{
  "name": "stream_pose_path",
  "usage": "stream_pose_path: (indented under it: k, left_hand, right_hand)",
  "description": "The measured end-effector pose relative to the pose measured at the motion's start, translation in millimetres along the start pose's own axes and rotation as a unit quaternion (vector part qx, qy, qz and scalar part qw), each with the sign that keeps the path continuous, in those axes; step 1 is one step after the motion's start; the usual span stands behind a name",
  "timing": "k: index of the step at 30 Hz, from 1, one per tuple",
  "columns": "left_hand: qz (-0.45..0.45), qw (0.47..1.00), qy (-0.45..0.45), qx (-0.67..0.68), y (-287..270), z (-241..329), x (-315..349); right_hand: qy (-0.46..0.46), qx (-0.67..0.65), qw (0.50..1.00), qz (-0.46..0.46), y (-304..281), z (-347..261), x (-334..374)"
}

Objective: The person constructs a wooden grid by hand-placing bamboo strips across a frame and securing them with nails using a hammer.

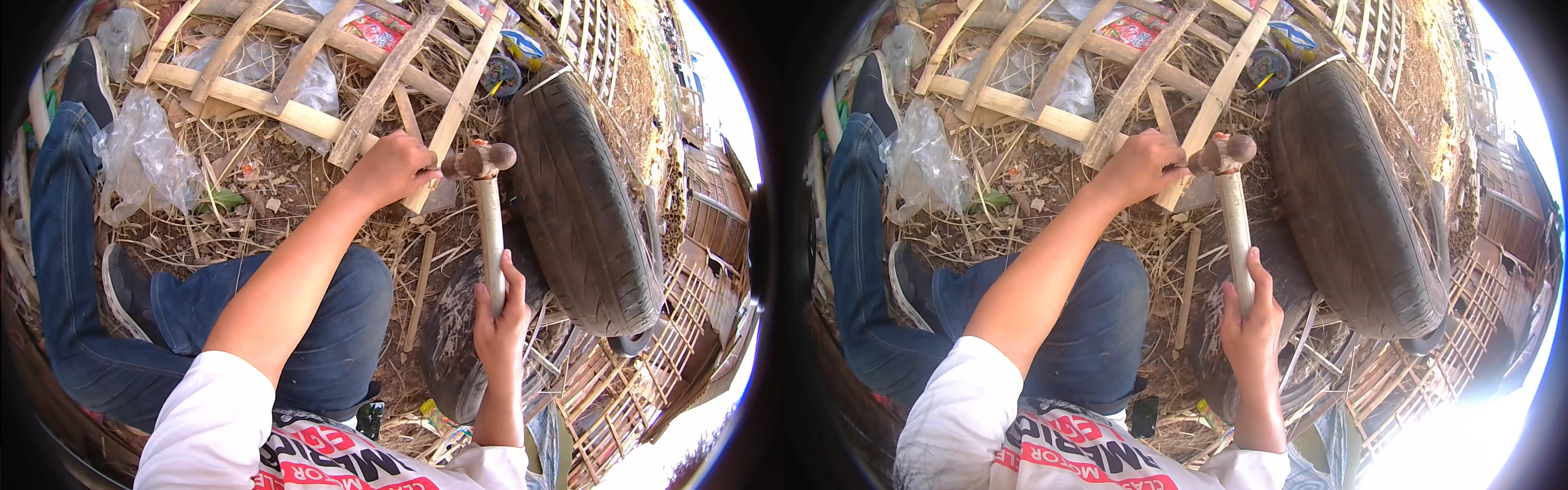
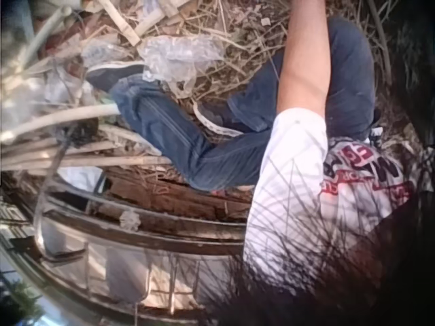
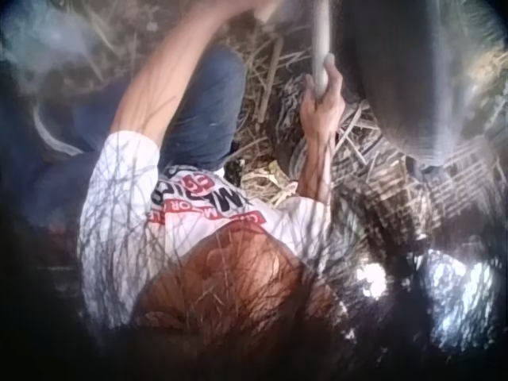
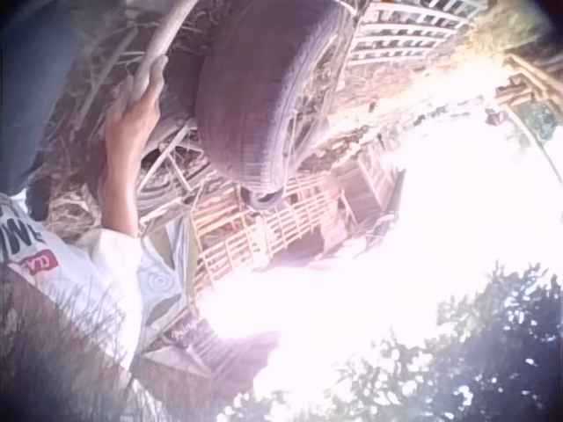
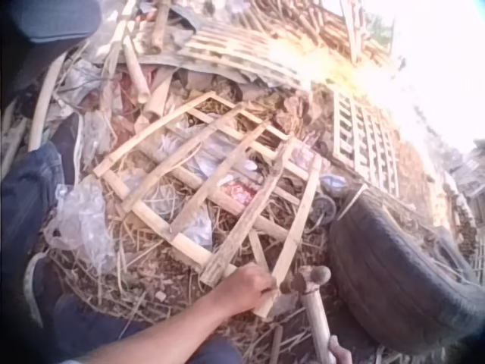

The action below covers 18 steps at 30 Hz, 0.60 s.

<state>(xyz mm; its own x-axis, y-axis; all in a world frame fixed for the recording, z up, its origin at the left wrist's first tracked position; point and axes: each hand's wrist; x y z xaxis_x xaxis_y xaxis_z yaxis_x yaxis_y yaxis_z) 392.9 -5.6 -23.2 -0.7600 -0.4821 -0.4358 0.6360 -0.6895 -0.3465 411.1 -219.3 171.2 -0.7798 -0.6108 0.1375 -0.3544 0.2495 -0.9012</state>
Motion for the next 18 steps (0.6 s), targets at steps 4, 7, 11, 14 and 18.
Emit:
stream_pose_path:
  k: [4,7,11,14,18]
  left_hand:
    - [-0.024,1.000,-0.010,0.009,3.0,1.3,-4.4]
    - [-0.037,0.999,-0.017,0.005,1.0,1.3,-6.3]
    - [-0.047,0.999,-0.026,0.002,-1.0,3.4,-8.3]
    - [-0.042,0.998,-0.037,0.003,1.7,3.9,-9.6]
    - [-0.065,0.991,-0.114,0.038,-5.0,11.4,-11.1]
  right_hand:
    - [0.009,-0.009,0.999,0.052,-7.5,-6.1,9.7]
    - [0.044,-0.058,0.996,0.049,-1.3,1.7,13.3]
    - [0.020,-0.063,0.996,0.052,9.5,15.0,19.2]
    - [0.041,-0.075,0.995,0.054,15.3,23.2,26.3]
    - [0.064,-0.103,0.991,0.051,13.4,16.0,23.3]
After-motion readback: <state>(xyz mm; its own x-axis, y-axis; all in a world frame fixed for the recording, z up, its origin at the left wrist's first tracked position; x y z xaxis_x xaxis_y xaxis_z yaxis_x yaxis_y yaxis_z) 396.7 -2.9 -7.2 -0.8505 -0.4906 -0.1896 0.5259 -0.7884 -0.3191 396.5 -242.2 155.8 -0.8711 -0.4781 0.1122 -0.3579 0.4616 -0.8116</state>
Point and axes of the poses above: each hand's wrist, its own x-axis away from the middle knuckle, its own y-axis out of the palm, z = x × y, and after that the axes turned 5 degrees about z, right-handed
